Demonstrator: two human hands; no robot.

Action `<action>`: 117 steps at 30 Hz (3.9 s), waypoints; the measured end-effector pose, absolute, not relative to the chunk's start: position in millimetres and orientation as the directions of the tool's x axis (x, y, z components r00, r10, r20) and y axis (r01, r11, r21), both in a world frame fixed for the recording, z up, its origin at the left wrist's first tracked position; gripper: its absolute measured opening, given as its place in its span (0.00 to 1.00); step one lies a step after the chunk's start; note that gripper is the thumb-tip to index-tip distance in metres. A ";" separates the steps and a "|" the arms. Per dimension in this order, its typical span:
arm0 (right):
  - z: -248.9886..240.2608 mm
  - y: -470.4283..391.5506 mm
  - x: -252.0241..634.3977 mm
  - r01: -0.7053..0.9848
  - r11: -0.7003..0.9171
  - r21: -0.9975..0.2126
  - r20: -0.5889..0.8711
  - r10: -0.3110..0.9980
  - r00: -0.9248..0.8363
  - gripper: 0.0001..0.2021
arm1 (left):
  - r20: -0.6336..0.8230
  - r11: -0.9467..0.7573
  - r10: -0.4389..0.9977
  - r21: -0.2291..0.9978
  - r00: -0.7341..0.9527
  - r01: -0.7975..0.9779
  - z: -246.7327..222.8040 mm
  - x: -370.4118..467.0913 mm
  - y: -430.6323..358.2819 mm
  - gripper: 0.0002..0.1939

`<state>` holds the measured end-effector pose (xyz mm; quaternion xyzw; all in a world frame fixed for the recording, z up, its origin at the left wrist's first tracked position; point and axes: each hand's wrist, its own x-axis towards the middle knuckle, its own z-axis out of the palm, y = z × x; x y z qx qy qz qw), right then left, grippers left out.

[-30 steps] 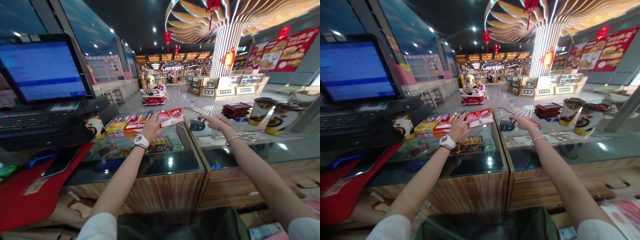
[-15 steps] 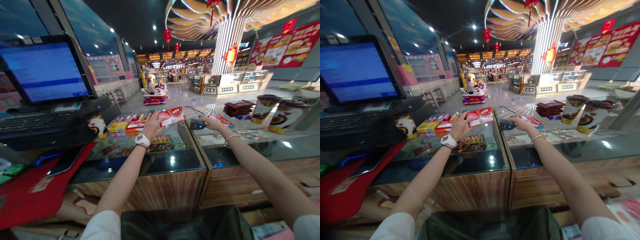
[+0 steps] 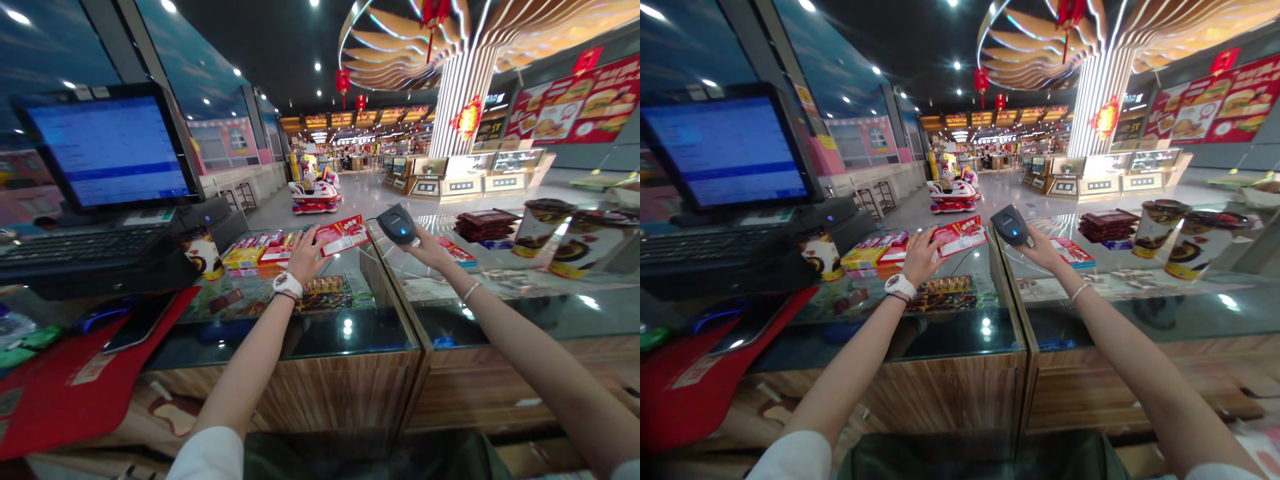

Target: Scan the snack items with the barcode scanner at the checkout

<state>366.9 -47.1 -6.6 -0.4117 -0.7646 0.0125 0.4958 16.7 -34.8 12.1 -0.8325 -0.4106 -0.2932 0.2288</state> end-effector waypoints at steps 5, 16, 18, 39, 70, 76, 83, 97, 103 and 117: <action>0.2 -57.7 356.3 0.579 0.686 -0.441 0.758 0.630 -0.168 0.24 | 0.672 -0.549 0.561 -0.136 0.484 0.825 11.8 18.2 -34.9 0.18; -3.7 -63.8 340.4 0.760 0.568 -0.318 0.607 0.737 -0.297 0.16 | 0.698 -0.498 0.574 -0.118 0.428 0.859 10.9 13.5 -32.6 0.18; -3.8 -68.0 333.8 0.826 0.496 -0.269 0.571 0.772 -0.278 0.17 | 0.697 -0.495 0.576 -0.118 0.427 0.861 11.2 12.7 -32.9 0.17; -2.8 -77.7 317.0 0.882 0.435 -0.184 0.562 0.782 -0.269 0.13 | 0.687 -0.505 0.577 -0.126 0.442 0.854 8.8 12.0 -30.0 0.19; -43.2 -6.3 396.3 0.705 0.688 -0.171 0.661 0.611 -0.435 0.30 | 0.678 -0.482 0.572 -0.178 0.462 0.858 10.5 12.4 -33.1 0.17; -58.5 7.2 403.7 0.634 0.719 -0.284 0.593 0.652 -0.473 0.33 | 0.664 -0.482 0.588 -0.171 0.462 0.860 12.1 13.8 -35.9 0.17; -65.0 11.2 401.8 0.629 0.695 -0.349 0.561 0.693 -0.454 0.30 | 0.670 -0.489 0.583 -0.163 0.461 0.857 11.2 14.1 -36.1 0.17; -12.1 -31.7 349.3 0.598 0.711 -0.371 0.716 0.629 -0.302 0.37 | 0.645 -0.588 0.506 -0.229 0.573 0.776 16.7 13.6 -55.0 0.18; -10.0 -41.6 284.9 0.582 0.795 -0.169 0.652 0.533 -0.539 0.45 | 0.589 -0.629 0.494 -0.265 0.639 0.731 17.5 -10.1 -65.3 0.22; -15.8 -11.6 186.1 0.551 0.826 -0.117 0.709 0.458 -0.537 0.38 | 0.581 -0.465 0.655 -0.195 0.484 0.864 26.6 -79.2 -65.8 0.31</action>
